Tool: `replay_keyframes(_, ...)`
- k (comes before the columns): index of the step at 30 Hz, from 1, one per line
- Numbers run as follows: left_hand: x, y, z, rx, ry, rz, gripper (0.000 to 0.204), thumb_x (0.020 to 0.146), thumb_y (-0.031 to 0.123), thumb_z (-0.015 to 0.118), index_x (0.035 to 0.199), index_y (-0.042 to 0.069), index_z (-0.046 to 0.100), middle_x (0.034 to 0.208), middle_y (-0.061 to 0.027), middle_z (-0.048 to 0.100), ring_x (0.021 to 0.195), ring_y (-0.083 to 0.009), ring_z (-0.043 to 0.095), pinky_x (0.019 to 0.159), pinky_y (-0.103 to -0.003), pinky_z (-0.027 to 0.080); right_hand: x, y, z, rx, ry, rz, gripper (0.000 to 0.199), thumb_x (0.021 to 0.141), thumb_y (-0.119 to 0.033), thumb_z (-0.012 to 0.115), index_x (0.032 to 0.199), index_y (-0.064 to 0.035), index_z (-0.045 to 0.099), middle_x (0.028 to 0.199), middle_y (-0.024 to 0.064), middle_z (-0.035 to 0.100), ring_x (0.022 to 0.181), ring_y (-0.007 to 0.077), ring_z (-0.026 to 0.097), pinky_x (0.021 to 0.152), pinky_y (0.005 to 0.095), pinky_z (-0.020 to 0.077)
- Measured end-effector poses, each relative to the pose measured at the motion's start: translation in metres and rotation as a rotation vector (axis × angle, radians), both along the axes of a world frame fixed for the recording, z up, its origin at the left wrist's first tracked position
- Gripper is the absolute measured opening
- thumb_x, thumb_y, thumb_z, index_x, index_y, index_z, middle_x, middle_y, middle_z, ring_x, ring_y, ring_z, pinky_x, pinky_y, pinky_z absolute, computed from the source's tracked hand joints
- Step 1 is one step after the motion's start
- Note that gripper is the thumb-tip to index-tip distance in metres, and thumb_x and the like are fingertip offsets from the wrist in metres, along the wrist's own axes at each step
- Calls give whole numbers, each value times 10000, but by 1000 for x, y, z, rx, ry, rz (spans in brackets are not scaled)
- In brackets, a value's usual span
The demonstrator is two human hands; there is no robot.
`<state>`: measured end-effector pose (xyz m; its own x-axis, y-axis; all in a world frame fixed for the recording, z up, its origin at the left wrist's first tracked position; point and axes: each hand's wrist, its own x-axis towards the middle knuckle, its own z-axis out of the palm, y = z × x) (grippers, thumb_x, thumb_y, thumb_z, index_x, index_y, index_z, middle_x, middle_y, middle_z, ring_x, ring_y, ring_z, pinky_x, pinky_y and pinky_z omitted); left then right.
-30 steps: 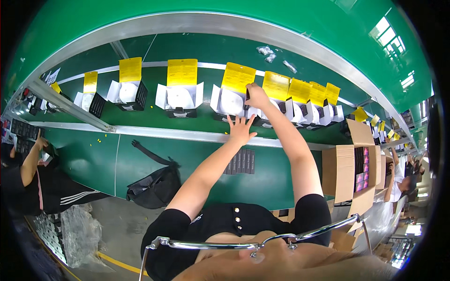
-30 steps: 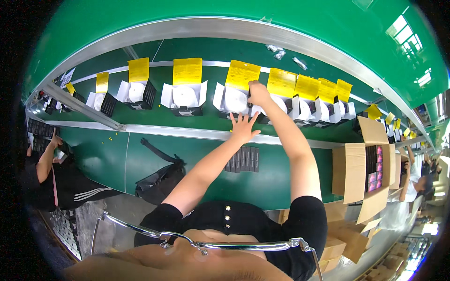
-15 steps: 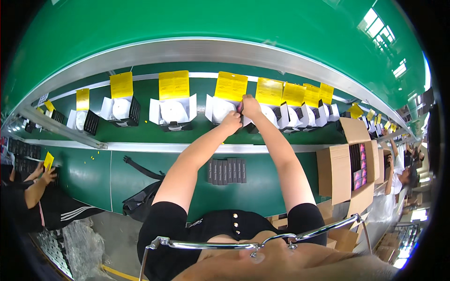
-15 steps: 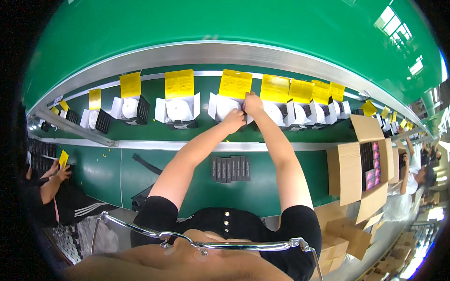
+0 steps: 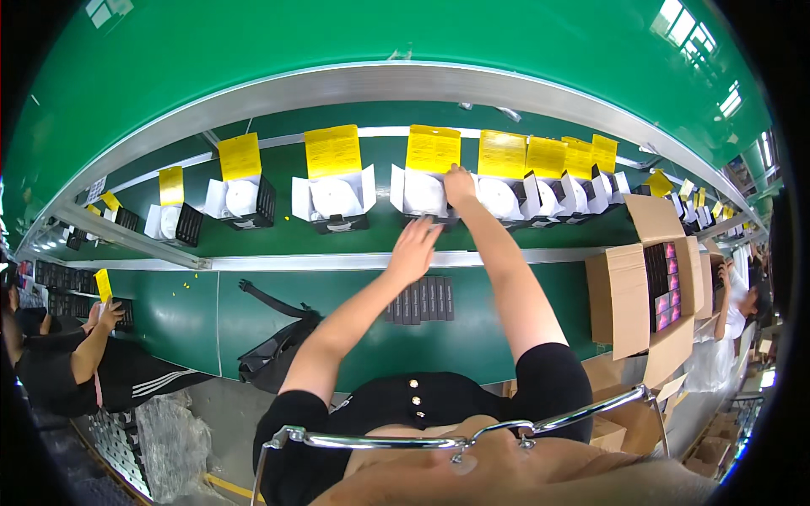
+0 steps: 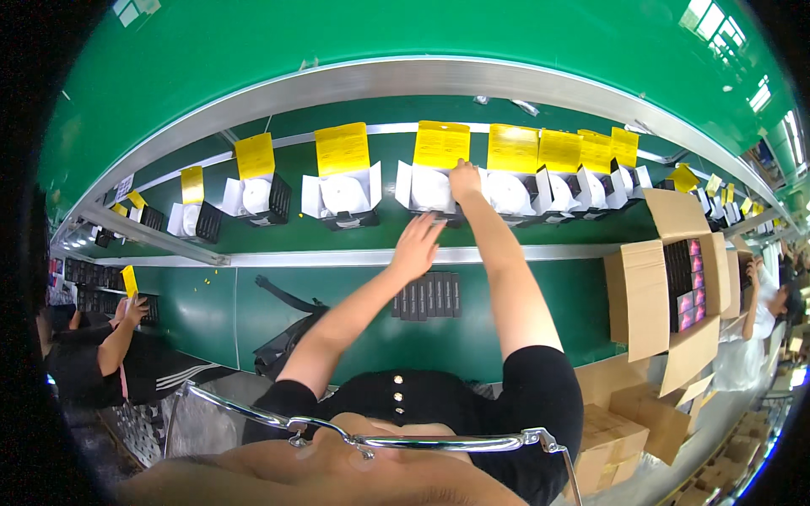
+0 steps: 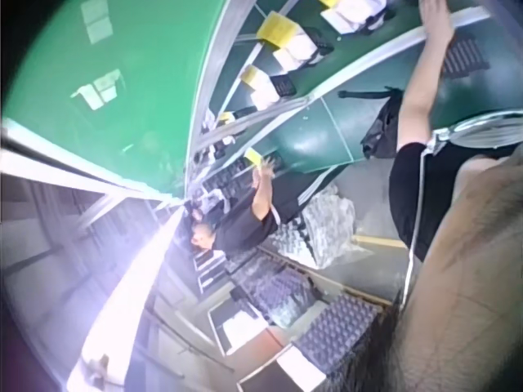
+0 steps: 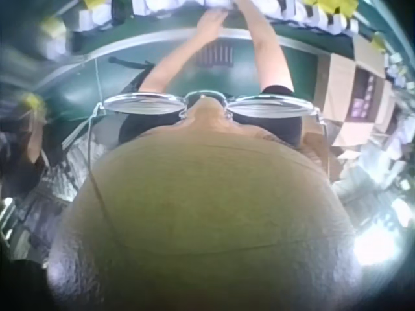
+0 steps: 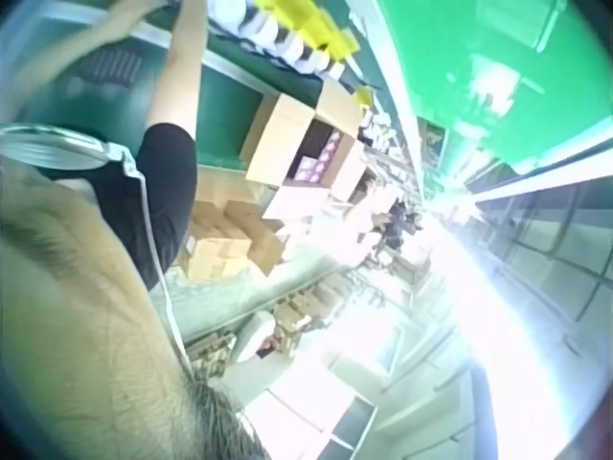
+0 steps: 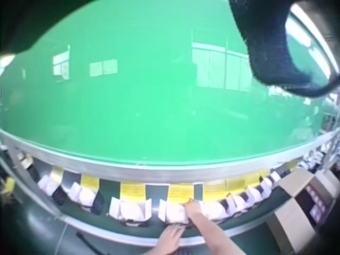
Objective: The person takes small boxes out of a cardboard box and places them on the workbench, then inserts them one at a time into product packaging boxes along the assembly line by hand.
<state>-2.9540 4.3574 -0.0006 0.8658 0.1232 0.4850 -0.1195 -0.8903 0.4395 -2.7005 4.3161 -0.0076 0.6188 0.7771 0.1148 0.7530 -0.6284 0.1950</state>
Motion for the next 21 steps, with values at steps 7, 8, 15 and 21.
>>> replay_keyframes(7, -151, -29, -96, -606, 443, 518, 841, 829, 508, 691, 1350, -109, 459, 1187, -272, 579, 1048, -414, 607, 920, -447, 497, -23, 0, 45, -239, 72, 10, 239, 825, -129, 600, 1015, -47, 719, 1109, 147, 675, 1128, 298, 609, 1072, 518, 376)
replay_keyframes(8, -155, -30, -97, -673, 382, 496, 830, 829, 533, 684, 1319, -113, 504, 1145, -267, 604, 1005, -412, 626, 899, -444, 509, -23, -1, 40, -202, 31, 18, 241, 811, -136, 621, 1012, -47, 719, 1091, 143, 682, 1124, 295, 611, 1093, 536, 349)
replay_keyframes(15, -169, -9, -90, -764, 429, 582, 585, 871, 477, 654, 1231, 16, 642, 988, -222, 652, 952, -390, 634, 858, -441, 509, -10, 13, 70, -338, 141, 107, 292, 747, -166, 709, 1026, -84, 729, 1071, 115, 704, 1116, 277, 616, 1125, 662, 222)
replay_keyframes(21, -173, -3, -87, -686, 315, 665, 419, 900, 390, 635, 1119, 36, 682, 898, -208, 649, 860, -397, 627, 776, -459, 503, -10, 20, 27, -289, -8, -3, 317, 852, -149, 599, 1154, -78, 669, 1222, 112, 649, 1191, 288, 569, 1151, 602, 233)
